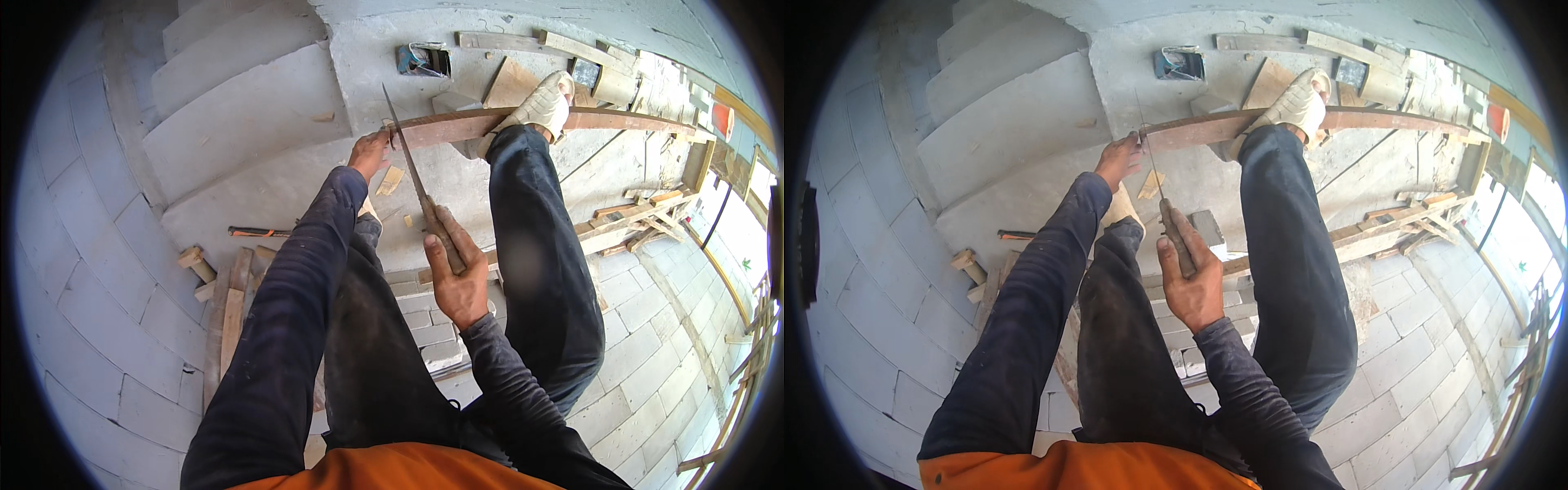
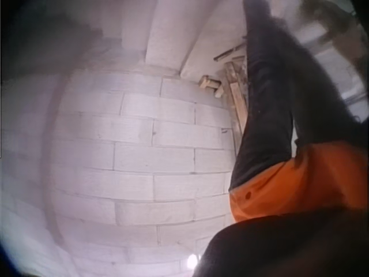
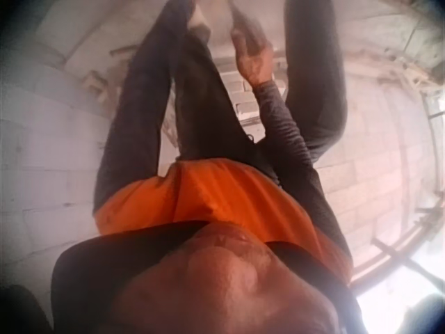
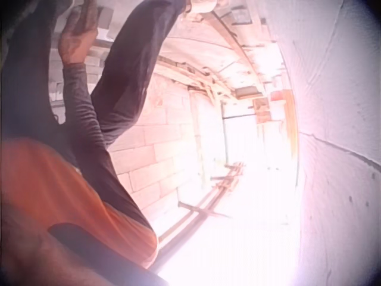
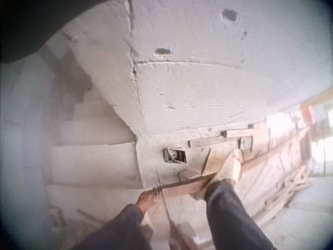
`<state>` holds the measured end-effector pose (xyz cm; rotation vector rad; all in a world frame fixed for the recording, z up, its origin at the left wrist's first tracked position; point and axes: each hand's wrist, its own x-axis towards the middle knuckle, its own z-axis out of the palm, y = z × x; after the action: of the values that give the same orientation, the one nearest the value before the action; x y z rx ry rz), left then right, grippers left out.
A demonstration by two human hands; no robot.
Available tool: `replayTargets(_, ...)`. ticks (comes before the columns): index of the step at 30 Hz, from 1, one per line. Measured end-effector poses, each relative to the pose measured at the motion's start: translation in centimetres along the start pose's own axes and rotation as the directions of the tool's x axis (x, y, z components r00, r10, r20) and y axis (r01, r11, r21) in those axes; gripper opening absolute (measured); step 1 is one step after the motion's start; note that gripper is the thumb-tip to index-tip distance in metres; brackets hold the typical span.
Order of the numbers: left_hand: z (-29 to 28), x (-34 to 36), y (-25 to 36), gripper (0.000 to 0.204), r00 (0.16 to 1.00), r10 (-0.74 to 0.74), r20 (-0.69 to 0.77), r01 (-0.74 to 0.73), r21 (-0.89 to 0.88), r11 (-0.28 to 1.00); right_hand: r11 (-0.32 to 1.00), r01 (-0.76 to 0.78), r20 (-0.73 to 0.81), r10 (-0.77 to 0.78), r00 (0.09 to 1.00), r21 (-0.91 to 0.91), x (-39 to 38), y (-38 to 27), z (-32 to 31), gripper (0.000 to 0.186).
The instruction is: The person saws a wooden plank using a hand saw while holding it steady with one hand and foot.
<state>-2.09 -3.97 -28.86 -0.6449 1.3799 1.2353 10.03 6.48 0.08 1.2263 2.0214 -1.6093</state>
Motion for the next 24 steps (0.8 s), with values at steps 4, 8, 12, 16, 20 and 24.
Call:
replayTargets(4, 1.2, -5.2, -1.9, 0.063, 0.92, 0.364, -0.145, -0.284, 0.393, 0.874, 0.997, -0.057, -0.038, 0.059, 0.998, 0.05, 0.6, 0.6, -0.6, 0.054)
replayTargets(8, 4.3, -17.7, 2.7, 0.049, 0.553, 0.801, 0.226, -0.769, 0.509, 0.387, 0.997, -0.07, -0.04, 0.072, 0.997, 0.043, 0.1, 0.0, -1.5, 0.052)
replayTargets(12, 5.1, -23.8, 4.1, 0.032, 0.46, 0.681, 0.569, -0.88, 0.393, 0.266, 0.995, -0.066, -0.023, 0.068, 0.997, 0.069, -4.9, -1.4, -1.9, 0.046)
replayTargets(16, 5.6, -22.3, 4.5, 0.029, 0.517, 0.627, 0.582, -0.855, 0.326, 0.403, 0.999, 0.012, -0.046, -0.01, 0.999, 0.037, -3.4, -0.9, -1.5, 0.039)
replayTargets(20, 5.4, -15.4, 5.5, 0.032, 0.561, 0.64, 0.525, -0.828, 0.356, 0.433, 1.0, -0.013, -0.033, 0.012, 0.999, -0.009, 3.5, 0.9, -0.4, 0.036)
replayTargets(24, 5.8, -19.1, 3.6, 0.022, 0.45, 0.61, 0.652, -0.89, 0.38, 0.25, 0.993, 0.044, -0.072, -0.052, 0.996, -0.106, -3.9, -0.3, -1.2, 0.035)
